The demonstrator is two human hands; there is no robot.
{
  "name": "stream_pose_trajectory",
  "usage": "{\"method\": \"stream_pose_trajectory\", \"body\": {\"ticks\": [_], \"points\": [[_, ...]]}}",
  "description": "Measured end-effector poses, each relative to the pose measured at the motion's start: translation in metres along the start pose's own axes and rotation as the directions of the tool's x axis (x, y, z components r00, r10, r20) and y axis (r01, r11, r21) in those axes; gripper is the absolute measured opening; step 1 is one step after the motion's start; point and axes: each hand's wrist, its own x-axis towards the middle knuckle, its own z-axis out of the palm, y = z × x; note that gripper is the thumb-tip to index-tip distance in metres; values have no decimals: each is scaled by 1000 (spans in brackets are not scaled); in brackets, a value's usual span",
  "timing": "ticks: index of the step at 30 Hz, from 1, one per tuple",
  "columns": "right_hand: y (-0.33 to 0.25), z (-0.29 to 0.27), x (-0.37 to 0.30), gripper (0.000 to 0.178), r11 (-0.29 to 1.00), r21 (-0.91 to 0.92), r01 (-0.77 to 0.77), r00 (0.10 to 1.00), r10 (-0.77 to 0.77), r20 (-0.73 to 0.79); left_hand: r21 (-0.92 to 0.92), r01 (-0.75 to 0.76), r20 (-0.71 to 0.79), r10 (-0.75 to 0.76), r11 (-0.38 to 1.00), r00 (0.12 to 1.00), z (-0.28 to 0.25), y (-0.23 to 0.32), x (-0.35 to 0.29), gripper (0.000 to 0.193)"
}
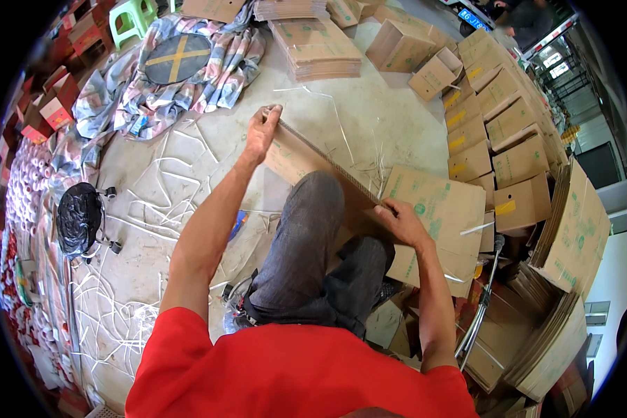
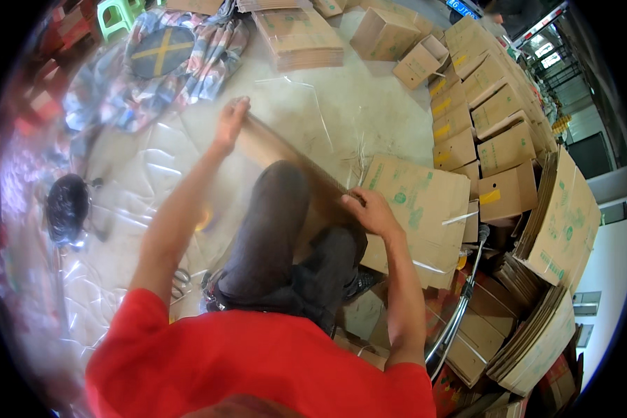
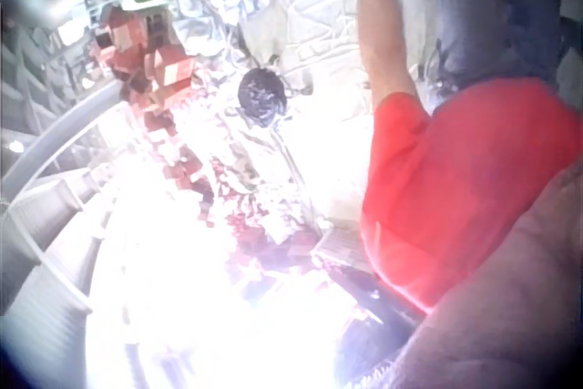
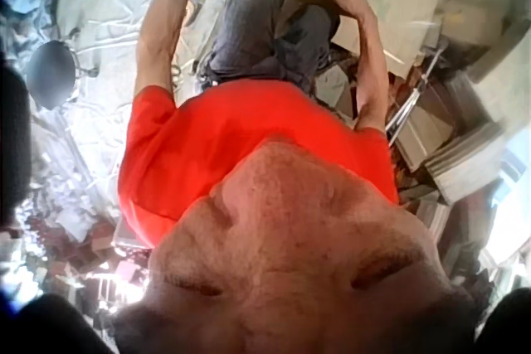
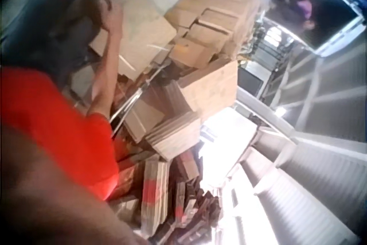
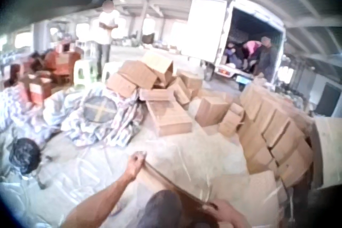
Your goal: The person assembles flat cardboard boxes by folding the flaps and sealing them with a handheld tape dispenser. The person repeatedly picks up a box blank, folds it into shape, applies tape to the seams, and sets the finished box aside.
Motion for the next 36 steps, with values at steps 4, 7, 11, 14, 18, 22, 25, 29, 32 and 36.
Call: {"method": "stream_pose_trajectory", "body": {"ticks": [4, 7, 11, 14, 18, 22, 25, 29, 32, 36], "points": [[22, -8, -11, 63, 976, -101, -190, 948, 156, -276, 165, 92, 345, -144, 982, 927, -54, 5, 2, 45], [24, 10, -17, 76, 908, -350, -232, 726, -78, -683, 300, 192, 520, -329, 934, 789, -63, 45, 0, 47], [26, 19, -15, 100, 923, -156, -351, 457, 23, -889, 342, 115, 750, -345, 932, 565, -73, 61, 5, 48], [48, 19, -4, 105, 932, 75, -354, 204, 155, -967, 428, 209, 734, -473, 879, 488, -75, 63, 3, 47], [47, 35, 4, 100, 938, 92, -333, -33, 86, -996, 435, 243, 687, -494, 867, 533, -90, 55, -1, 49], [59, 80, -16, 84, 921, 390, -1, -5, 390, -921, 496, 183, 603, -488, 849, 631, -76, 77, -13, 57], [63, 95, -4, 74, 592, 711, 380, 297, 650, -699, 533, 105, 647, -484, 840, 589, -87, 77, -13, 57], [86, 95, 16, 65, 732, 606, 311, 321, 519, -792, 582, -26, 736, -513, 812, 442, -92, 71, -1, 55], [97, 87, 21, 67, 751, 601, 274, 388, 486, -783, 598, -127, 750, -497, 791, 436, -85, 69, 3, 55], [93, 70, 21, 67, 687, 720, 100, 462, 609, -645, 502, -348, 779, -240, 791, 579, -86, 47, 1, 53]]}}
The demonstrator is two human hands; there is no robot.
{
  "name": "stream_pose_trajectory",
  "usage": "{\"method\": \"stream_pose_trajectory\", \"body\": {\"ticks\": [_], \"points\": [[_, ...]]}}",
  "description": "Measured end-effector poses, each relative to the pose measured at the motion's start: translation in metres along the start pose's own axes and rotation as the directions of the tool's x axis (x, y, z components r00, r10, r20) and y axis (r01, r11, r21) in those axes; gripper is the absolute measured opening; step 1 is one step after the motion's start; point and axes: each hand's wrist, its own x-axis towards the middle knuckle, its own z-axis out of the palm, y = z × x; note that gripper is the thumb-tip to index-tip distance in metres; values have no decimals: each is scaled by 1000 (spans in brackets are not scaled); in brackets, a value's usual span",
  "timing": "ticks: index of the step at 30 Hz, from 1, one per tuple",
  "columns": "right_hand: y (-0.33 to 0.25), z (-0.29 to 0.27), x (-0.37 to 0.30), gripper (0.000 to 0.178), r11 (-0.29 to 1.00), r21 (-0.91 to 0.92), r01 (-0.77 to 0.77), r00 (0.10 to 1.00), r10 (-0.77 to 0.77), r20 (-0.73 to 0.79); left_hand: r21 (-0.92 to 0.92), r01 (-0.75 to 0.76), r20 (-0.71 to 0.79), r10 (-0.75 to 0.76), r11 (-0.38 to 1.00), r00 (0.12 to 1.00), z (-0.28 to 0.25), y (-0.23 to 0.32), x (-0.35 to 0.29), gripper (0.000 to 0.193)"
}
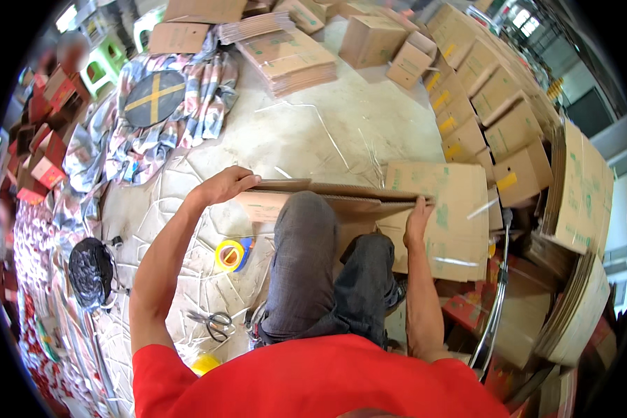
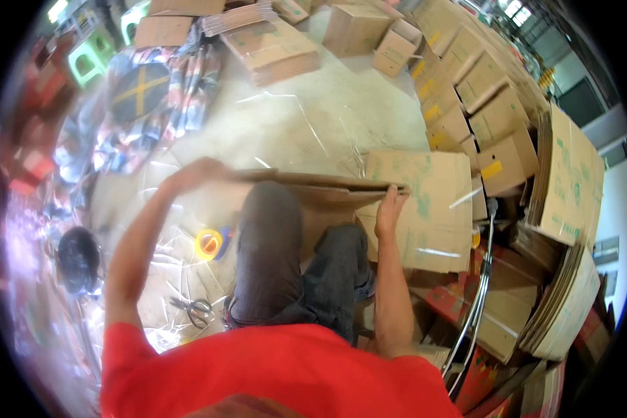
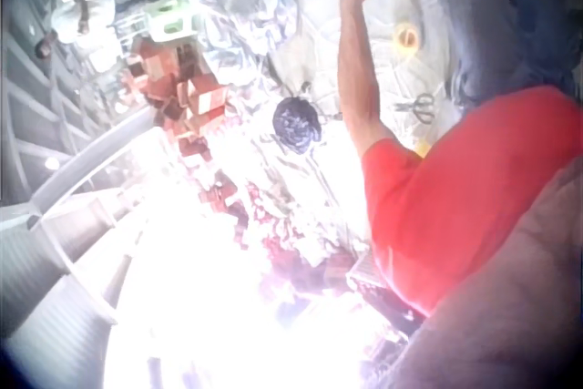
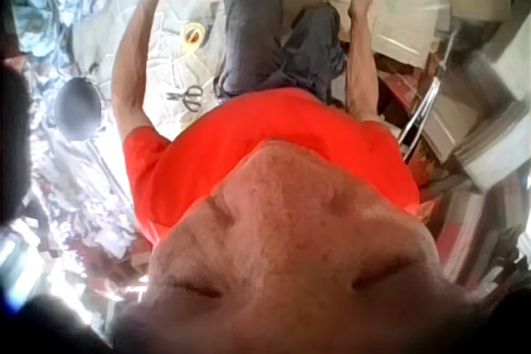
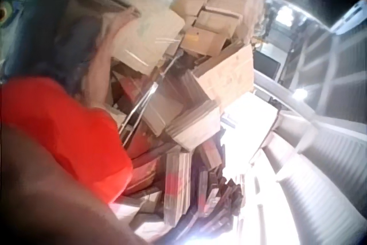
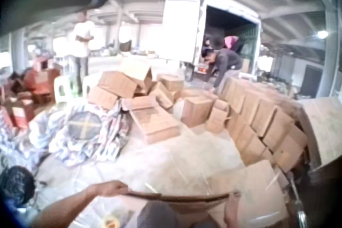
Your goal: The person assembles flat cardboard boxes by folding the flaps and sealing them with a handheld tape dispenser. The person repeatedly picks up a box blank, folds it into shape, applies tape to the seams, and sets the finished box aside.
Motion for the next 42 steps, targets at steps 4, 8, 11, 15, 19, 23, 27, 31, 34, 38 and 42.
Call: {"method": "stream_pose_trajectory", "body": {"ticks": [4, 8, 11, 15, 19, 23, 27, 31, 34, 38, 42], "points": [[-2, -1, -5, 55, 926, 30, -377, 925, 375, 64, 187, -165, -10, 170, 968, 985, -1, 11, -12, 42], [-27, 15, -8, 51, 844, 108, -525, 848, 507, 157, 296, -155, 68, 141, 943, 988, -6, 33, -18, 32], [-47, 13, 1, 47, 893, 74, -444, 875, 414, 251, 455, -175, 75, 158, 873, 985, -5, 56, -13, 26], [-49, 5, 29, 48, 915, -131, -381, 846, 402, 349, 537, -235, 105, 213, 810, 972, 13, 67, 0, 21], [-59, 48, 19, 46, 933, -288, -218, 938, 281, 201, 587, -106, -29, 152, 802, 988, 8, 51, 10, 21], [-64, 51, 29, 53, 834, -552, 23, 861, 264, 435, 632, -41, -116, 146, 774, 982, 11, 35, 26, 26], [-119, 59, 4, 49, 531, -610, 589, 719, 2, 695, 565, 172, -351, 47, 807, 935, -3, 41, 16, 25], [-144, 69, -2, 47, 458, -685, 567, 722, 122, 681, 526, 338, -421, -107, 781, 901, 6, 28, 48, 35], [-143, 99, -5, 47, 331, -691, 643, 673, 186, 716, 533, 432, -496, -146, 728, 856, 8, 13, 71, 23], [-105, 142, -2, 55, 254, -581, 773, 546, 200, 813, 570, 480, -508, -173, 667, 844, 8, 13, 104, 19], [-34, 154, 24, 60, 440, -372, 817, 405, 21, 914, 622, 461, -481, -156, 633, 863, 14, 26, 125, 18]]}}
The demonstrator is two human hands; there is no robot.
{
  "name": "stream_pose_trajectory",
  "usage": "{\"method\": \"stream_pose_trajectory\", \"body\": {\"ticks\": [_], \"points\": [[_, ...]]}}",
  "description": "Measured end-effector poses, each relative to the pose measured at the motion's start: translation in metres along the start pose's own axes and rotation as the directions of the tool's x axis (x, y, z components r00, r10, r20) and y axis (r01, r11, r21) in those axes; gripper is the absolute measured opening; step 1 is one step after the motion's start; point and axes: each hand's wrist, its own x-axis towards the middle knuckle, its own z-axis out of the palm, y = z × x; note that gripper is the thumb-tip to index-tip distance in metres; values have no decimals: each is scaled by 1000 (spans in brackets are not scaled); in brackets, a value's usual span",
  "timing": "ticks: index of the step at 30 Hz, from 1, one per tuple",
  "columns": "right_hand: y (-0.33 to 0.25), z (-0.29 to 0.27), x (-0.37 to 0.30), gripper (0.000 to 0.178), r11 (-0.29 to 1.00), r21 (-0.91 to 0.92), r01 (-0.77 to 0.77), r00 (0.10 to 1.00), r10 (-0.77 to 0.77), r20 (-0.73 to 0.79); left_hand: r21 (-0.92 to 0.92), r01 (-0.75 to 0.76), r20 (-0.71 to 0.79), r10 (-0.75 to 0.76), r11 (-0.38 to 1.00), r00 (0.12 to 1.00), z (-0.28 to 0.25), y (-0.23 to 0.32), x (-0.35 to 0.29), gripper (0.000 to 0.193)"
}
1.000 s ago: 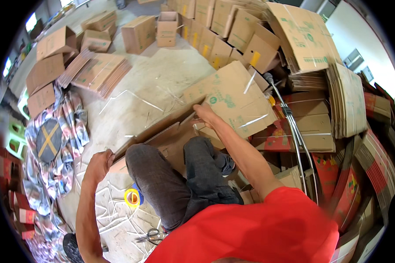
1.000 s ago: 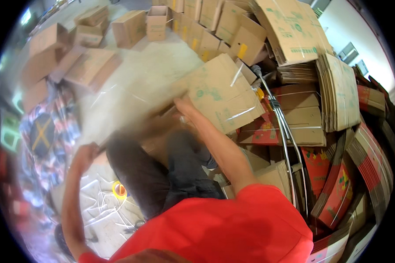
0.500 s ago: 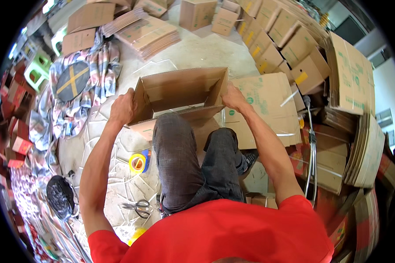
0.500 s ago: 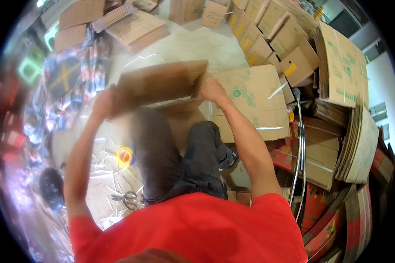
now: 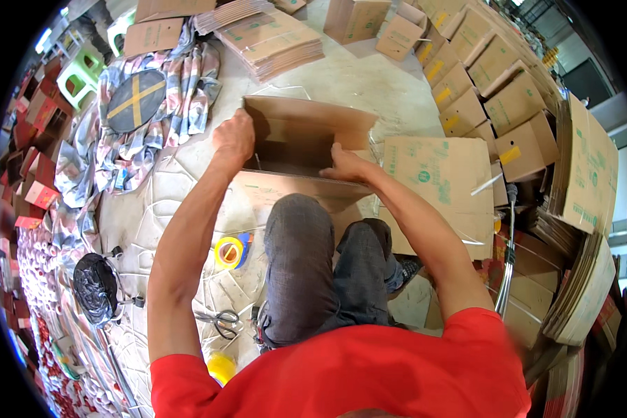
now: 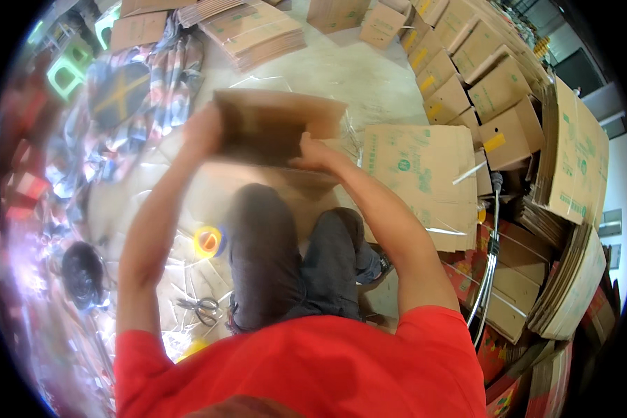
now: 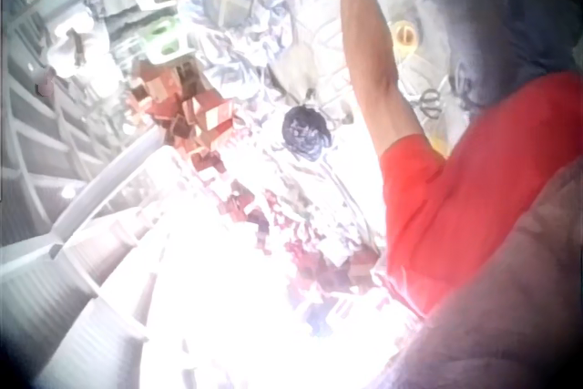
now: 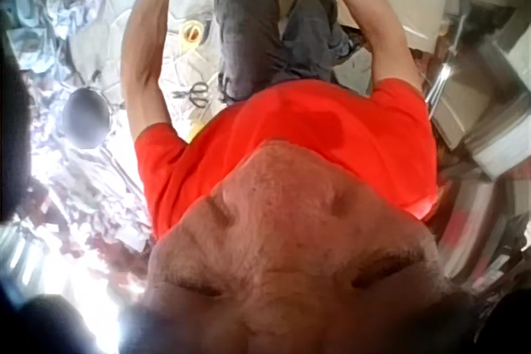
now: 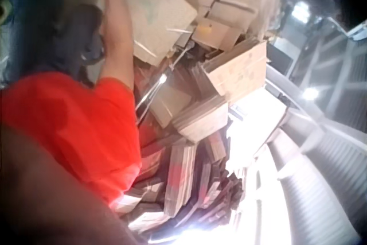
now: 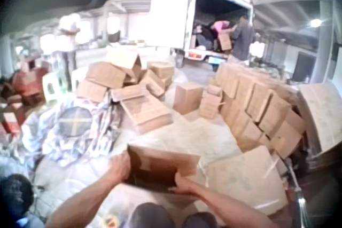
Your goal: The person assembles flat cardboard boxes by folding the flaps and sealing them with a handheld tape dispenser. The person repeatedly picks up a box blank, folds it into shape, applies tape to the seams, and sets the finished box aside.
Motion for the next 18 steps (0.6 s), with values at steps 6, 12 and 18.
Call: {"method": "stream_pose_trajectory", "body": {"ticks": [6, 12, 18], "points": [[16, -4, 36, 45, 389, 767, -510, 849, 85, 521, 62, -64, -130, 72, 996, 989, -1, 27, -20, 11], [49, 15, 27, 58, -223, 915, -337, 937, 12, 348, -251, -190, 320, 267, 949, 909, 16, 40, -13, 44], [53, 24, 12, 28, -379, 910, -170, 979, 45, 201, -603, -251, 522, 613, 757, 593, -31, 43, -53, 66]]}}
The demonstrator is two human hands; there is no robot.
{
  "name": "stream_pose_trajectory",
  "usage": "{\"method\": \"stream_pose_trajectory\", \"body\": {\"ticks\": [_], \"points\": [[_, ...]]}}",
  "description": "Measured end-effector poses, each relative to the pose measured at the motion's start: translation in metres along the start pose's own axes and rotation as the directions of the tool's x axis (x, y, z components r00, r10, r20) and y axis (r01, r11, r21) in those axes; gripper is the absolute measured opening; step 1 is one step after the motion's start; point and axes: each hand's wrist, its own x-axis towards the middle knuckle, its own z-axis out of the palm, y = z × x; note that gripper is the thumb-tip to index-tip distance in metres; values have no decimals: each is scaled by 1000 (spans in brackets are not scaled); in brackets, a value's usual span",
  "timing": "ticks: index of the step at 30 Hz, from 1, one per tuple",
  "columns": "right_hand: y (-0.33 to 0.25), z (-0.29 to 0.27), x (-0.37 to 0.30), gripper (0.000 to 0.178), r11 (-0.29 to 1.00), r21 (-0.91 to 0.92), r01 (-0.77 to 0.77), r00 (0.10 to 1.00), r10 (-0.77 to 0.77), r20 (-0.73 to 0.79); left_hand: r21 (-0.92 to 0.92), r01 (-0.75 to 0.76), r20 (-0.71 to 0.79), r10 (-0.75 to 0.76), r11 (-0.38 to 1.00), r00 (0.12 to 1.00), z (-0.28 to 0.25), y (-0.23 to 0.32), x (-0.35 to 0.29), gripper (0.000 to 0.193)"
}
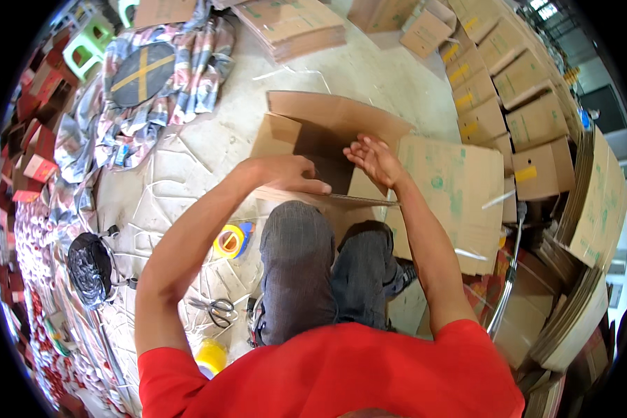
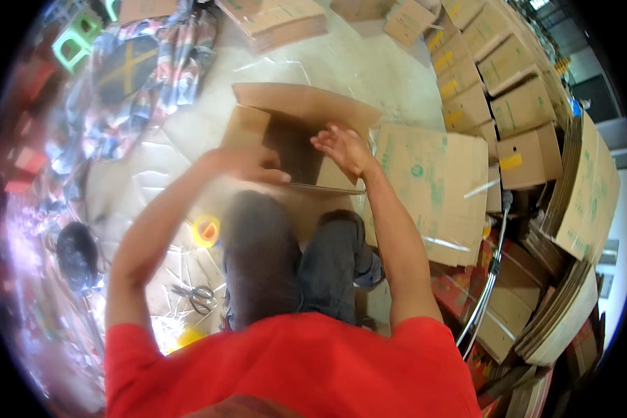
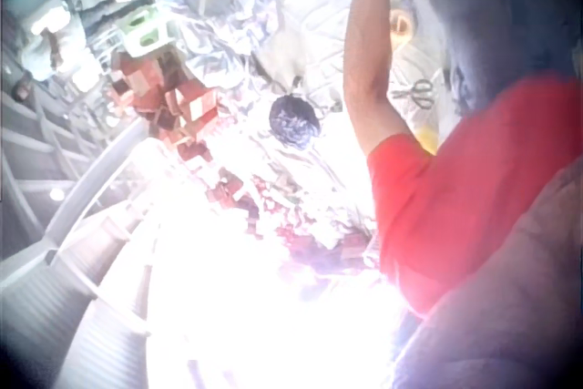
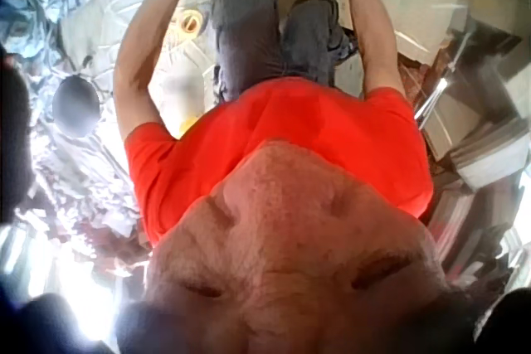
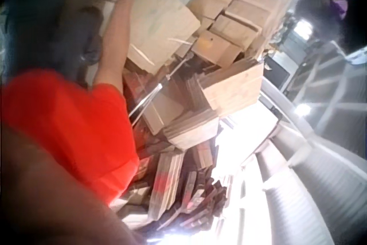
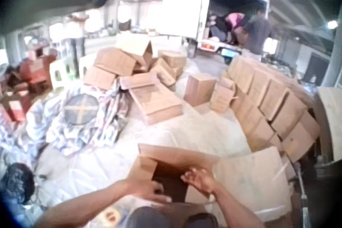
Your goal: The person assembles flat cardboard boxes by folding the flaps and sealing them with a handheld tape dispenser. The person repeatedly picks up a box blank, folds it into shape, applies tape to the seams, and sets the finished box aside.
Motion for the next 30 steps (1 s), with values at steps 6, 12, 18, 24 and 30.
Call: {"method": "stream_pose_trajectory", "body": {"ticks": [6, 12, 18, 24, 30], "points": [[-2, 15, -2, 23, 1000, -5, 30, 999, -30, 37, 16, -153, -62, 154, 988, 986, -6, 8, -4, 59], [-12, -8, -29, 22, 921, 192, 340, 940, -329, -88, 426, -349, -325, 501, 835, 802, -24, -1, 37, 54], [17, -36, -102, 25, 716, -673, 183, 537, -647, -542, 574, -272, -276, 494, 773, 824, -11, -10, 70, 49], [34, -12, -122, 32, 606, -787, 118, 669, -634, -388, 480, -188, -260, 343, 857, 903, 10, -34, 77, 48], [30, -8, -117, 23, 259, -965, -44, 620, -750, -230, 524, -149, -419, 406, 839, 812, 21, -35, 79, 52]]}}
